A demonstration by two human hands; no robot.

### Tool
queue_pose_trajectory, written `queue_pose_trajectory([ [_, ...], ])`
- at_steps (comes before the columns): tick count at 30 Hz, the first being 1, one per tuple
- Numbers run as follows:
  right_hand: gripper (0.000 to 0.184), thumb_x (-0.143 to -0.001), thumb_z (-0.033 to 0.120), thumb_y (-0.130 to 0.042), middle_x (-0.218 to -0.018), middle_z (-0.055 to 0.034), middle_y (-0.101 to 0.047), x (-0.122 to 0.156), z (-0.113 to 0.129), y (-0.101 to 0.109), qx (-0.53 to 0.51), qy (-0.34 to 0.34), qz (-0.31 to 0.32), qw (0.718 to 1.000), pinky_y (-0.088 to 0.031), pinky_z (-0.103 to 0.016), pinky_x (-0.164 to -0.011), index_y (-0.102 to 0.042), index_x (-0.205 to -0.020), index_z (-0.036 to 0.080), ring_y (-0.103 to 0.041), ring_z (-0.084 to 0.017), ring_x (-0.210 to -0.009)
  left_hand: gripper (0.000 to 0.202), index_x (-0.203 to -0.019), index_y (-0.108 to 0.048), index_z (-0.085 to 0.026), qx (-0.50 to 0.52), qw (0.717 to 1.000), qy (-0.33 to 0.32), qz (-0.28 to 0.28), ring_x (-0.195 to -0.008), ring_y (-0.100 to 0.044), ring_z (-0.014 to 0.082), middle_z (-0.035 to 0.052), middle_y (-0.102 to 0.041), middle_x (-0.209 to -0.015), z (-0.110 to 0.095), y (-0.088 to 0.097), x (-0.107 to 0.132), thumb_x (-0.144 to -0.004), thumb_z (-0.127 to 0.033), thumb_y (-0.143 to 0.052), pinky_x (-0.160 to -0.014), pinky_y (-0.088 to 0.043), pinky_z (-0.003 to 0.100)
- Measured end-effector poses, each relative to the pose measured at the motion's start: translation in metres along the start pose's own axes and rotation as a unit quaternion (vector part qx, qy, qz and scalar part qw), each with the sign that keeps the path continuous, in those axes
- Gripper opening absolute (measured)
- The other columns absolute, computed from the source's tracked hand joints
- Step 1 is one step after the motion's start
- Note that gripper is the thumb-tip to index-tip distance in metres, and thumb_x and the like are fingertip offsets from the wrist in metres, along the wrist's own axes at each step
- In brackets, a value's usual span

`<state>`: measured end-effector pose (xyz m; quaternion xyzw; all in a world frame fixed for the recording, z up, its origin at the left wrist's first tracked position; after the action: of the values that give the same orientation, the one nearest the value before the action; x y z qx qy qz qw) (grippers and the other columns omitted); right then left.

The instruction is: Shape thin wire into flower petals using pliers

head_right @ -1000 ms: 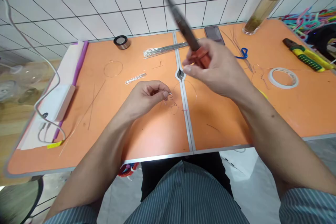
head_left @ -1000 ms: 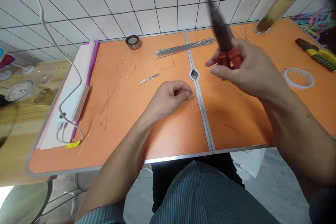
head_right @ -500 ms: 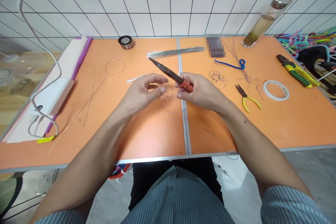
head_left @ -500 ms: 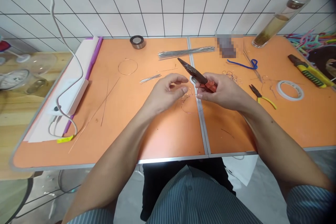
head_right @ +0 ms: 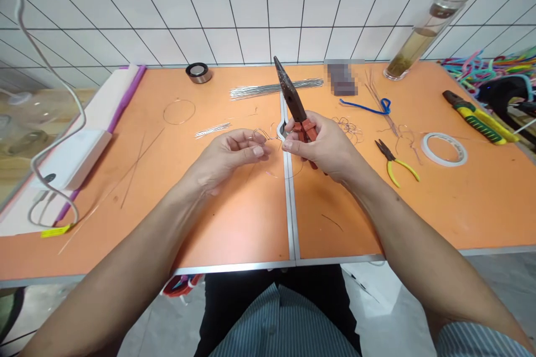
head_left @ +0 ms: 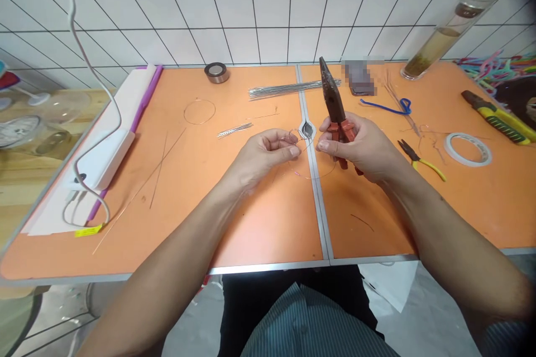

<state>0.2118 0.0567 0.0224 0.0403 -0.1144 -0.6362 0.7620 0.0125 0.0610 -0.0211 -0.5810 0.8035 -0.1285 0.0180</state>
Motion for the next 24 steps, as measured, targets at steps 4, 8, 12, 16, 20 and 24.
queue_pose_trajectory([
  [4, 0.044, -0.077, 0.034, -0.097, -0.085, 0.0020, -0.065, 0.003, -0.002, -0.007, -0.026, -0.015, 0.024, 0.999, -0.029, -0.026, -0.038, -0.066, -0.106, 0.024, -0.052, -0.010, -0.054, 0.041, -0.095, -0.077, -0.017, 0.033, 0.999, 0.027, 0.004, -0.066, -0.068, 0.0125, 0.0007, -0.072, -0.081, 0.001, -0.009, 0.004, -0.070, -0.039, -0.101, -0.065, -0.055, 0.026],
  [8, 0.047, -0.075, 0.034, -0.098, -0.087, 0.0020, -0.066, 0.003, -0.005, -0.013, -0.040, -0.013, 0.045, 0.998, -0.031, -0.025, -0.037, -0.065, -0.107, 0.024, -0.053, -0.010, -0.055, 0.035, -0.083, -0.074, -0.016, 0.013, 1.000, -0.011, -0.017, -0.051, -0.053, 0.0064, -0.0010, -0.066, -0.069, -0.005, -0.011, 0.007, -0.080, -0.044, -0.094, -0.050, -0.040, 0.021],
  [12, 0.042, -0.080, 0.035, -0.094, -0.089, 0.0011, -0.068, 0.004, -0.006, -0.017, -0.031, -0.013, 0.051, 0.998, -0.029, -0.025, -0.036, -0.066, -0.110, 0.024, -0.054, -0.010, -0.056, 0.030, -0.082, -0.075, -0.017, 0.007, 0.999, -0.036, -0.037, -0.048, -0.047, 0.0053, -0.0009, -0.067, -0.069, -0.006, -0.009, 0.006, -0.082, -0.042, -0.092, -0.048, -0.035, 0.021],
  [16, 0.037, -0.086, 0.040, -0.091, -0.080, 0.0022, -0.064, 0.005, -0.002, -0.017, -0.031, -0.001, 0.019, 0.999, -0.025, -0.026, -0.035, -0.065, -0.107, 0.024, -0.050, -0.010, -0.053, 0.027, -0.085, -0.075, -0.017, -0.004, 0.999, -0.030, -0.019, -0.048, -0.047, 0.0061, 0.0011, -0.071, -0.071, -0.004, -0.012, 0.007, -0.086, -0.041, -0.088, -0.047, -0.034, 0.022],
  [20, 0.036, -0.085, 0.040, -0.090, -0.079, 0.0026, -0.061, 0.002, -0.002, -0.018, -0.043, 0.033, -0.001, 0.999, -0.027, -0.027, -0.037, -0.065, -0.106, 0.026, -0.050, -0.011, -0.053, 0.031, -0.085, -0.075, -0.017, -0.017, 0.999, -0.012, 0.027, -0.049, -0.048, 0.0057, 0.0034, -0.074, -0.076, 0.000, -0.021, 0.009, -0.092, -0.046, -0.084, -0.048, -0.035, 0.022],
  [24, 0.033, -0.085, 0.033, -0.088, -0.082, 0.0025, -0.060, -0.001, -0.006, -0.017, -0.065, 0.044, -0.013, 0.997, -0.032, -0.027, -0.039, -0.064, -0.106, 0.026, -0.050, -0.011, -0.054, 0.036, -0.089, -0.077, -0.017, 0.001, 0.999, 0.003, 0.034, -0.048, -0.050, 0.0062, 0.0032, -0.074, -0.076, 0.004, -0.024, 0.009, -0.092, -0.052, -0.082, -0.047, -0.035, 0.023],
])
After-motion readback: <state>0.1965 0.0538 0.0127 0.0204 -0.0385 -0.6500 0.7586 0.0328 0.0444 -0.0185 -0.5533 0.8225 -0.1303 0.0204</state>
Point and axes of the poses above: each hand's wrist, its own x-axis away from the middle knuckle, its own y-axis out of the back of the hand, z = x × y, the point moved 7 cm from there along -x, towards the middle knuckle
